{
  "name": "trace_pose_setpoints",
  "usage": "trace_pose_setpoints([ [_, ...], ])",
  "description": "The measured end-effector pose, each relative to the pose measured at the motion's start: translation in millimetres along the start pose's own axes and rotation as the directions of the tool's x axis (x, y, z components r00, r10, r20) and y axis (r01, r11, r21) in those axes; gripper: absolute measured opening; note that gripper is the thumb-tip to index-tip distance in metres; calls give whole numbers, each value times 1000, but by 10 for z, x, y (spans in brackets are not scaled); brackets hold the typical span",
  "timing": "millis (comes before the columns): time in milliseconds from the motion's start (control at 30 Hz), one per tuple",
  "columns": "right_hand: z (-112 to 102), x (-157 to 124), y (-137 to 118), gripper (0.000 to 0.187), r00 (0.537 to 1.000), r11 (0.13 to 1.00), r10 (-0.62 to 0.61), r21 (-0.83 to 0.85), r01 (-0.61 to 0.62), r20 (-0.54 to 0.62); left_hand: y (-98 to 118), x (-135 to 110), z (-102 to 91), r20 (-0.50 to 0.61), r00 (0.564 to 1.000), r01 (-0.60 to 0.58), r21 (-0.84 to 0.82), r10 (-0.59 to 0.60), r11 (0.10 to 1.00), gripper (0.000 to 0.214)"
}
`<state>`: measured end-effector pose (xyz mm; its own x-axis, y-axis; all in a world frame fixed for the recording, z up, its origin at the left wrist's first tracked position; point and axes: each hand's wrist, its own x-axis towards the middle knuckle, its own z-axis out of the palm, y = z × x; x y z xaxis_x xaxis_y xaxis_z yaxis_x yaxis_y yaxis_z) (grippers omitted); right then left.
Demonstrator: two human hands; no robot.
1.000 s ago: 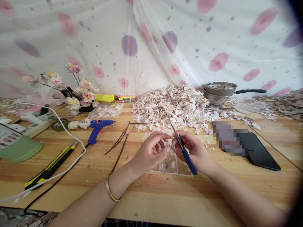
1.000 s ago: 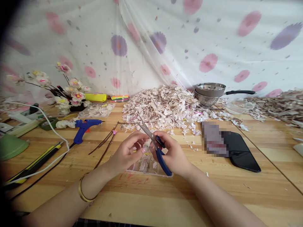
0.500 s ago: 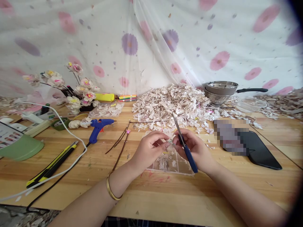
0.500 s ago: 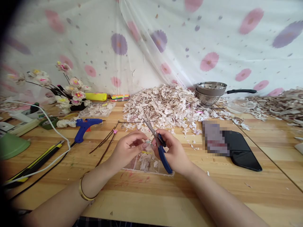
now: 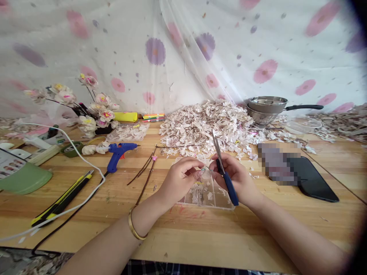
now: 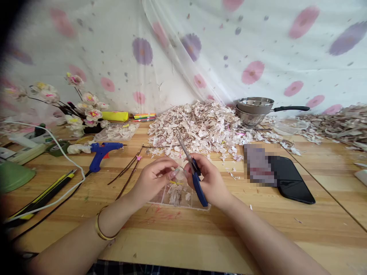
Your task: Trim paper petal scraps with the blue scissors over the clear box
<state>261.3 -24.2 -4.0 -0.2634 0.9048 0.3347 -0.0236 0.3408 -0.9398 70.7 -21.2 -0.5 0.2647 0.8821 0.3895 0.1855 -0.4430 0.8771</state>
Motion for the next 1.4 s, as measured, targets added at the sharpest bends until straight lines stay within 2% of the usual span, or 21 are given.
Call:
trace_pose_setpoints([
  [133,4,0,1,31,999,999,-32,-38,32,1,1,-9,10,14,1000,1,-29,-1,1000,11],
  [433,1,-19,30,34,990,957,-142,-254,140,11,31,4,6,1,999,32,-1,-32,999,12],
  [567,3,-21,44,34,986,955,-168,-252,159,-16,9,5,2,-18,999,39,-13,-39,999,13],
  [700,9,-2,53,35,977,969,-179,-193,154,-115,-9,14,1,-25,997,75,-14,-75,997,16],
  [833,9,26,70,35,969,986,-151,-95,135,-193,7,2,15,81,993,84,30,-86,996,16],
  [933,4,29,77,35,973,993,-116,-39,110,-198,30,-21,34,176,979,101,34,-105,994,17],
  [1033,2,20,76,35,980,996,-84,-19,82,-178,46,-34,49,221,968,108,43,-115,993,17],
  [1133,5,18,70,34,982,997,-72,-2,73,-175,46,-32,51,189,976,107,32,-111,994,16],
  [1300,18,17,46,34,985,998,-51,13,53,-164,32,-22,25,45,991,125,-12,-124,992,16],
  [1400,35,1,33,34,991,999,-50,7,51,-128,30,-25,17,4,993,116,-40,-116,992,16],
])
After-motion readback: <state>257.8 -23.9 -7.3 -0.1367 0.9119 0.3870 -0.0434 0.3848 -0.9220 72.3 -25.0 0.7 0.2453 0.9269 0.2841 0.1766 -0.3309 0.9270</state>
